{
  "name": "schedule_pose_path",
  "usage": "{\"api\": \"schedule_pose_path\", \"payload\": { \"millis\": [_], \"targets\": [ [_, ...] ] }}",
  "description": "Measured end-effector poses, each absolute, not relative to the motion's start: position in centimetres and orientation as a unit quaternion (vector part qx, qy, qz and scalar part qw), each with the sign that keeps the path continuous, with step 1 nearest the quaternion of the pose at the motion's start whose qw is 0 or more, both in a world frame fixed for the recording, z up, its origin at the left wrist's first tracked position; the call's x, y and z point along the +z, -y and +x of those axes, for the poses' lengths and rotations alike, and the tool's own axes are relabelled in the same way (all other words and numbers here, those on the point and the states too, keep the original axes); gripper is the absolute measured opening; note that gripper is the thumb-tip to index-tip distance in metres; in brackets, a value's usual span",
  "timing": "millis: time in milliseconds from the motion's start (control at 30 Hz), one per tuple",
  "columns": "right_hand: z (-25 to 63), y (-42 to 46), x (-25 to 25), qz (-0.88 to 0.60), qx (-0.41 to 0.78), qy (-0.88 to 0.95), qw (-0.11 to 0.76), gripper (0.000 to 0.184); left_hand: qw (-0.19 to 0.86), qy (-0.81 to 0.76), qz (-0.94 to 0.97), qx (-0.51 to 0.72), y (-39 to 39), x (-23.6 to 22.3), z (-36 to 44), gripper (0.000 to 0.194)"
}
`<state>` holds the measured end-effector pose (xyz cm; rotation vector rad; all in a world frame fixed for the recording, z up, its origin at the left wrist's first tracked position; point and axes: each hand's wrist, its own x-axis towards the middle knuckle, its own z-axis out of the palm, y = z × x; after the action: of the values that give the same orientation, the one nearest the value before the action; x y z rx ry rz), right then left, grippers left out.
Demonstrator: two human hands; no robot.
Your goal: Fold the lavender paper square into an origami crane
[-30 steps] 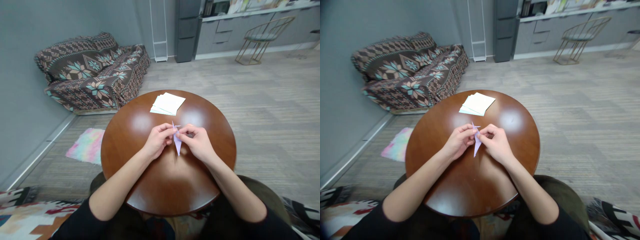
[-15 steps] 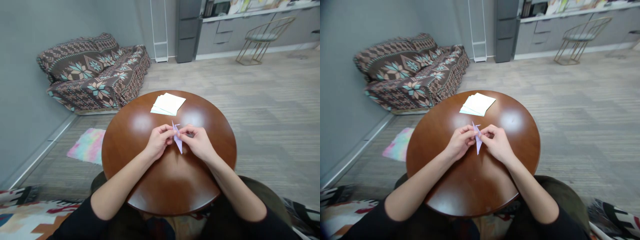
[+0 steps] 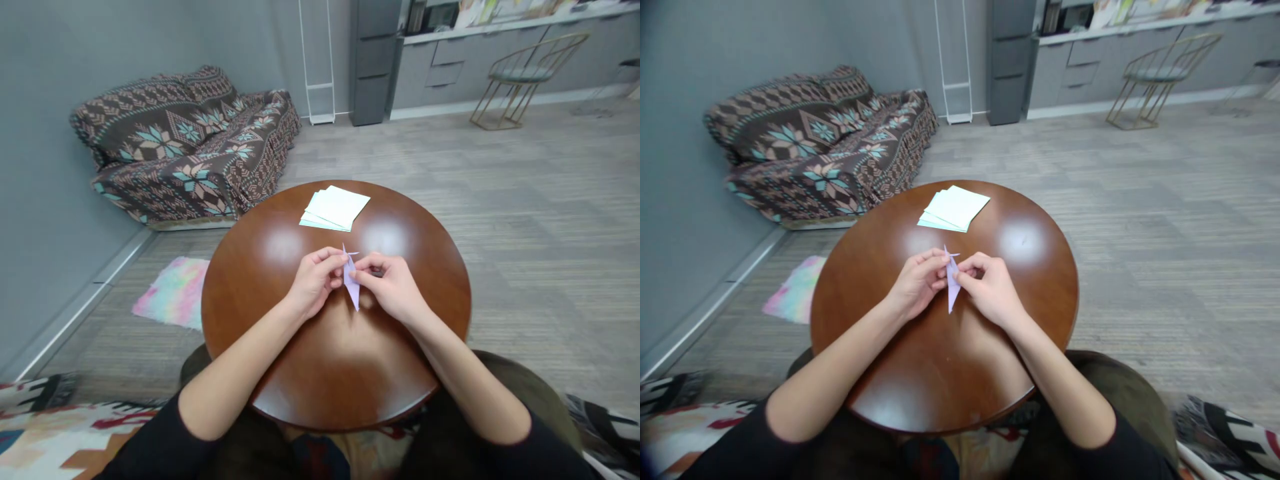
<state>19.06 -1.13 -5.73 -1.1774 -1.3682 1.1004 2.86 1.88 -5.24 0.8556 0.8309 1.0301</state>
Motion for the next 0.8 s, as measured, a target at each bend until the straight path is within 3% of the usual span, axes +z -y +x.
{"api": "schedule_pose_path", "payload": {
  "millis": [300, 533, 800],
  "targets": [
    [19.5, 0.8, -5.7, -0.5, 0.42, 0.563, 0.506, 0.017, 0.57, -0.421, 0.566, 0.422, -2.1, -5.7, 2.1, 0.024],
    [19.6, 0.9, -5.6, -0.492, 0.293, 0.686, 0.449, 0.015, 0.348, -0.438, 0.722, 0.407, -2.2, -5.3, 1.8, 0.011],
    [20.2, 0.7, -5.4, -0.505, 0.333, 0.633, 0.482, 0.015, 0.427, -0.432, 0.681, 0.409, -2.3, -5.5, 1.7, 0.014]
  ]
}}
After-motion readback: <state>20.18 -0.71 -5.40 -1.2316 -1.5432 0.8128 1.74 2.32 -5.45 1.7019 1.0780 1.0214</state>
